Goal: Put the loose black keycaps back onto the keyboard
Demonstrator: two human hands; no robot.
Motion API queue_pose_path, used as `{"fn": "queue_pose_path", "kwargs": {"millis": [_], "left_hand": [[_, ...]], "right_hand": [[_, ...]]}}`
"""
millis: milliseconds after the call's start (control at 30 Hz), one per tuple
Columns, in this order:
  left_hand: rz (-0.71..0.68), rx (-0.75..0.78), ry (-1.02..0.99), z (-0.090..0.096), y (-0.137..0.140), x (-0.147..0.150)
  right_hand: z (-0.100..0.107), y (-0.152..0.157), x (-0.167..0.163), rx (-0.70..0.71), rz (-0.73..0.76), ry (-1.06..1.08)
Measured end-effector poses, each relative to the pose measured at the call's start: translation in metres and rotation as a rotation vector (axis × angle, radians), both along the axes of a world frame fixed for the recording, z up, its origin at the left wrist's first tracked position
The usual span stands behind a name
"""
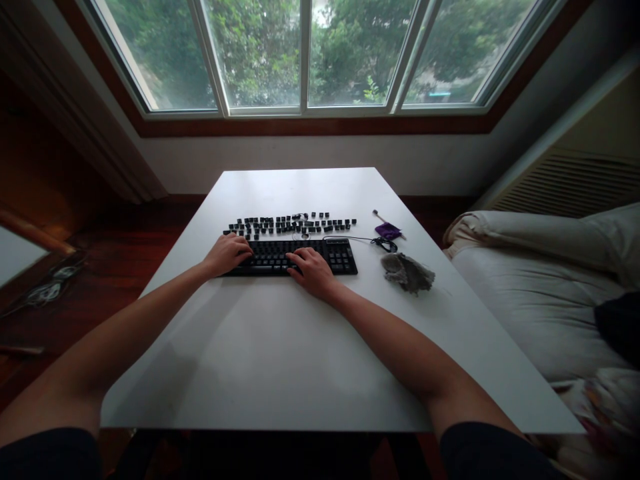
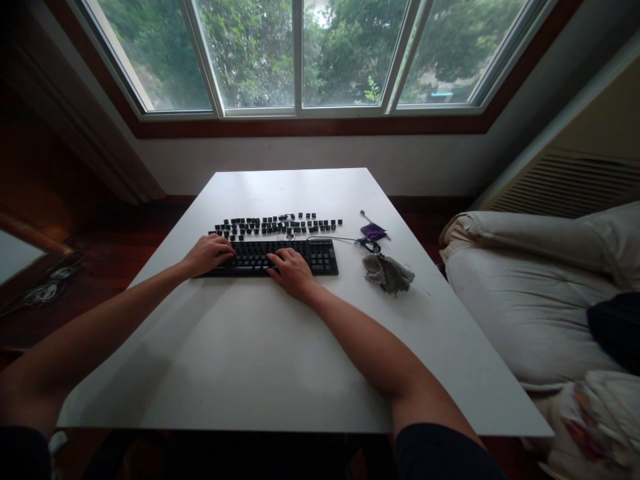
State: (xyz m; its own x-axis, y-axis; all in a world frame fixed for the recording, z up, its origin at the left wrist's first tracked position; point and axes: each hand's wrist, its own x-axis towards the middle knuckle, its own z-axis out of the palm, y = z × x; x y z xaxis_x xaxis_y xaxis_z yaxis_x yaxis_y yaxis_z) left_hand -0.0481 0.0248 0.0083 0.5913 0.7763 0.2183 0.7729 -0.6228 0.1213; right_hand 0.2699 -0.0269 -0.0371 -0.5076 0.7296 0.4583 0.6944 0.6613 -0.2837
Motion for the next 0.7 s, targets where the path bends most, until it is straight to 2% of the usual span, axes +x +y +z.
{"fn": "queue_pose_path", "kwargs": {"millis": [167, 400, 700], "left_hand": [[-0.006, -0.030, -0.049, -0.006, -0.002, -0.005], [0.014, 0.048, 0.004, -0.004, -0.009, -0.002], [0.026, -0.005, 0.014, -0.001, -0.012, 0.000]], "right_hand": [[0.000, 0.000, 0.000, 0.000, 0.001, 0.010], [0.000, 0.000, 0.001, 0.004, 0.000, 0.002], [-0.001, 0.000, 0.000, 0.009, -0.002, 0.004]]}}
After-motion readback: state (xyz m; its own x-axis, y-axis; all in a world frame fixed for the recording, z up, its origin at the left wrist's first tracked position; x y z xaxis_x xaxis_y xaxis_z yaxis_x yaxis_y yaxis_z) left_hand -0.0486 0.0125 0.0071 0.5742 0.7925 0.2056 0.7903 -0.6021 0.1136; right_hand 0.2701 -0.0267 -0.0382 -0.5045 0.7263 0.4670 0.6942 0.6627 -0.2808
